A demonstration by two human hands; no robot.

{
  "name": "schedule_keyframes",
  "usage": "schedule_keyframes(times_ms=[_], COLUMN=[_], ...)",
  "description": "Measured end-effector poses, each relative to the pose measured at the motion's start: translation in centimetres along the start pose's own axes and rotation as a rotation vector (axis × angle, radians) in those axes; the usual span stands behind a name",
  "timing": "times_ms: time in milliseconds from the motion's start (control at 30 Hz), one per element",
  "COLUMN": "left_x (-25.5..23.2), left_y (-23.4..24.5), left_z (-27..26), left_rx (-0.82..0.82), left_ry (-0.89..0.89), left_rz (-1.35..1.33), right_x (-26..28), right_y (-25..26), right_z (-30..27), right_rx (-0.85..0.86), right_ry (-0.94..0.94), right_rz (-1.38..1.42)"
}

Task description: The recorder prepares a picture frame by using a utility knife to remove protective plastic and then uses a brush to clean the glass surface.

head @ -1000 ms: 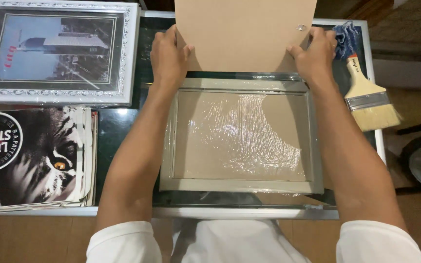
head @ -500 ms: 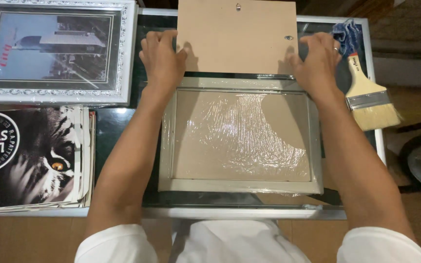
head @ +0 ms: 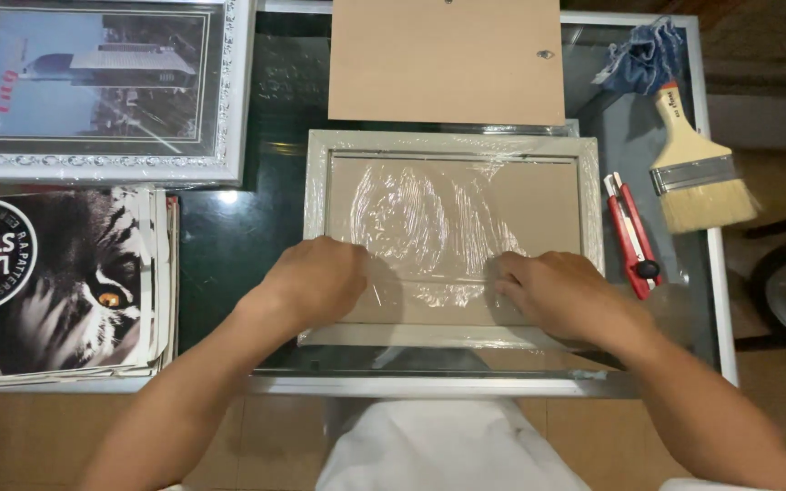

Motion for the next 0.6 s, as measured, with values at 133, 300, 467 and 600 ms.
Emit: schedule_keyframes(times_ms=[133,300,467,600], left_x=[-0.3,1.7,0.5,4.1], left_y=[6.0,14.3,13.0,8.4], left_z=[0.4,0.5,0.9,4.2], left_rx=[0.018,-1.037,-1.032,-0.969], left_ry=[0.085,-0.553,-0.367,-0.158], left_rz=[-0.421,-1.058,-0.737,-0.513], right_x=[-2.6,-3.8,-6.1,-10.4], right_y=[0.8,10.4,9.1,5.4], right_z=[3.1,1.9,3.2,6.7], right_rx=[-0.160,-1.256,-1.112,-0.983], right_ry=[0.010,0.614,0.412,0.202], right_rz=[0.370,0.868,0.582,0.447])
Point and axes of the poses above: each hand's wrist, its own z-axis towards the middle knuckle, its own y-axis out of the back of the hand, x = y × z, the point moved 8 cm from there along z, towards the middle knuckle, and after that the axes turned 13 degrees about -x, right-handed, at the moved point
